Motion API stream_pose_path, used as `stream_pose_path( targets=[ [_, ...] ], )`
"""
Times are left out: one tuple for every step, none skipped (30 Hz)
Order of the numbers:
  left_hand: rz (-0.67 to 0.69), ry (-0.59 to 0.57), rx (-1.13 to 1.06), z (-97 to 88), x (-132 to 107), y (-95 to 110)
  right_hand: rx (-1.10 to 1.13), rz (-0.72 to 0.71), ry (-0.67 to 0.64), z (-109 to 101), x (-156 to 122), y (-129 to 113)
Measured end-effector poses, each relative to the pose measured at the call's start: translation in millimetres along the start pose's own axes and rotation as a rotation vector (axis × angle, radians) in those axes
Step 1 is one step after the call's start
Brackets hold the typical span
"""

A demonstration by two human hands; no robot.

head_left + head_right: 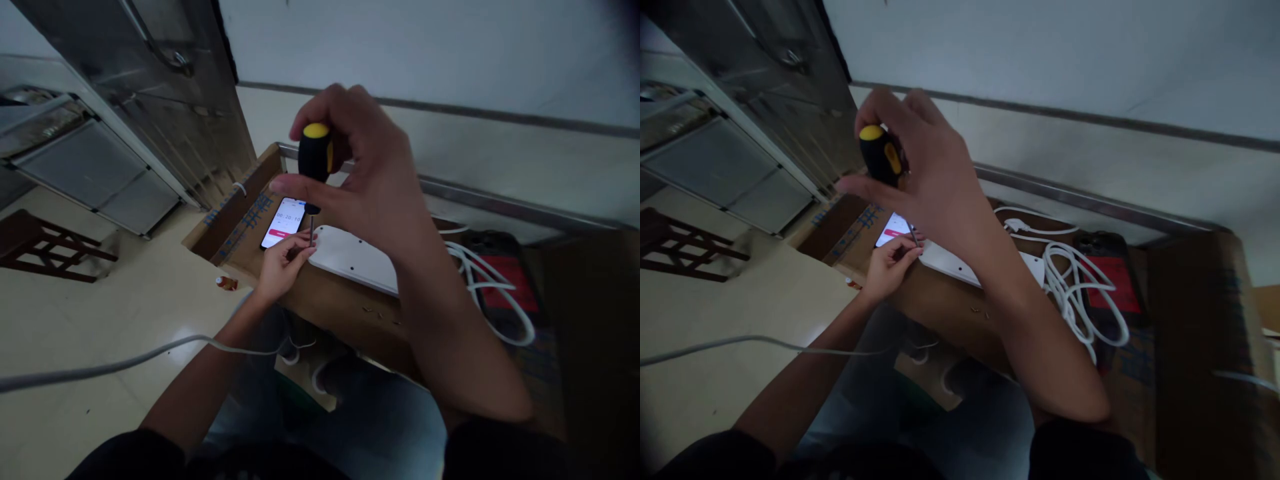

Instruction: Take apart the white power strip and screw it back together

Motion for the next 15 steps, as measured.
stream_pose_path(
  targets=[
    [-0.017,0.004,-0.013,-0.3,0,-3,-0.016,0.007,0.045,-3,1,2],
    [-0.025,0.009,-0.025,-0.5,0,-4,-0.017,0.021,0.071,-4,1,5],
    [-0.026,0.010,-0.033,-0.5,0,-4,0.001,0.037,0.069,-4,1,8],
    [-0.020,0.010,-0.035,-0.5,0,-3,0.030,0.055,0.051,-2,0,11],
    [-0.006,0.005,-0.031,-0.3,-1,-1,0.057,0.064,0.024,-1,-1,12],
    [0.014,-0.004,-0.023,0.1,-1,1,0.080,0.068,-0.004,1,-3,13],
    [0.037,-0.015,-0.013,0.7,-1,4,0.102,0.075,-0.028,2,-4,14],
    [0.058,-0.021,-0.006,0.9,-1,6,0.122,0.082,-0.042,3,-5,14],
    [0.073,-0.022,0.001,0.6,0,8,0.127,0.086,-0.055,4,-6,13],
    [0.079,-0.018,0.007,0.1,0,9,0.119,0.085,-0.061,4,-7,13],
    [0.076,-0.010,0.011,-0.7,1,9,0.102,0.079,-0.058,4,-7,12],
    [0.067,-0.001,0.015,-1.4,1,8,0.077,0.070,-0.047,4,-7,11],
    [0.055,0.005,0.019,-1.7,1,6,0.047,0.059,-0.027,3,-6,11],
    [0.043,0.008,0.021,-1.8,1,5,0.012,0.047,-0.001,1,-4,11],
    [0.031,0.010,0.021,-1.7,1,4,-0.024,0.043,0.025,-1,-3,12]
  ],
)
Point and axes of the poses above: each hand's wrist, its own x-axis towards the middle knuckle, its own z-axis out of the palm, y = z × x, the point moved 9 cm from there along x, towards the middle knuckle, and after that the axes turned 13 degrees about y, right-handed, at the moved point
